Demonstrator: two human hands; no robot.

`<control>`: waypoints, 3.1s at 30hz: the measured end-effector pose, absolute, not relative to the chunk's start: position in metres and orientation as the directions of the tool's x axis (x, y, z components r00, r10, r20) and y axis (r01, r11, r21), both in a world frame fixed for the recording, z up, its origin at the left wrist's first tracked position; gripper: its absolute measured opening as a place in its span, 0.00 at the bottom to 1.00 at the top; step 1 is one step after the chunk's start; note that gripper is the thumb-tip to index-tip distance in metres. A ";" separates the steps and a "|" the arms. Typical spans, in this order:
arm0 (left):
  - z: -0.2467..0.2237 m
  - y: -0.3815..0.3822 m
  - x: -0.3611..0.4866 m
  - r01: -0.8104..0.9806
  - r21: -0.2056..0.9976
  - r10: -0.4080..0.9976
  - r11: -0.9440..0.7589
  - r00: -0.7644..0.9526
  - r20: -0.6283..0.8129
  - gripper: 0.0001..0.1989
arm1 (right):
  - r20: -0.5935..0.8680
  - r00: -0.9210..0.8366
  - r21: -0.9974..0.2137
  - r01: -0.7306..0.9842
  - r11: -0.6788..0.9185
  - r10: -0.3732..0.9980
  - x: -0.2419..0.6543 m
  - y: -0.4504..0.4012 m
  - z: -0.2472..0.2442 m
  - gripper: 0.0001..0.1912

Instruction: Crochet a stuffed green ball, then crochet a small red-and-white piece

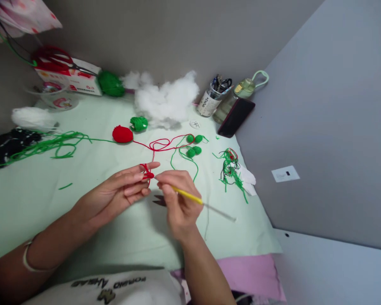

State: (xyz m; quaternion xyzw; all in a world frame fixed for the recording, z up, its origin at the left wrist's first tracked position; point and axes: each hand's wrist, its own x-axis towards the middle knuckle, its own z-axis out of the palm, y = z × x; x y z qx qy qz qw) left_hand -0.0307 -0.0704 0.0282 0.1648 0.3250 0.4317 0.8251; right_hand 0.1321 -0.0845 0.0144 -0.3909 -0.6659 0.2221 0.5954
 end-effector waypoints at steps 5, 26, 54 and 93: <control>0.029 -0.071 -0.030 -0.573 0.647 0.862 0.503 0.382 -0.332 0.14 | 0.428 0.044 -0.901 -0.061 0.431 0.902 0.127 -0.076 0.016 0.09; 0.026 -0.071 -0.030 -0.511 0.786 0.937 0.348 0.213 -0.277 0.15 | 0.366 0.023 -0.921 -0.132 0.365 0.930 0.128 -0.076 0.012 0.09; 0.028 -0.070 -0.028 -0.500 0.812 0.952 0.301 0.202 -0.228 0.30 | 0.170 0.045 -0.939 -0.296 0.175 0.984 0.129 -0.071 0.014 0.09; 0.025 -0.079 -0.017 -0.565 0.717 0.913 0.408 0.281 -0.297 0.29 | 0.753 -0.074 -0.478 0.621 0.621 0.654 0.124 -0.090 0.003 0.21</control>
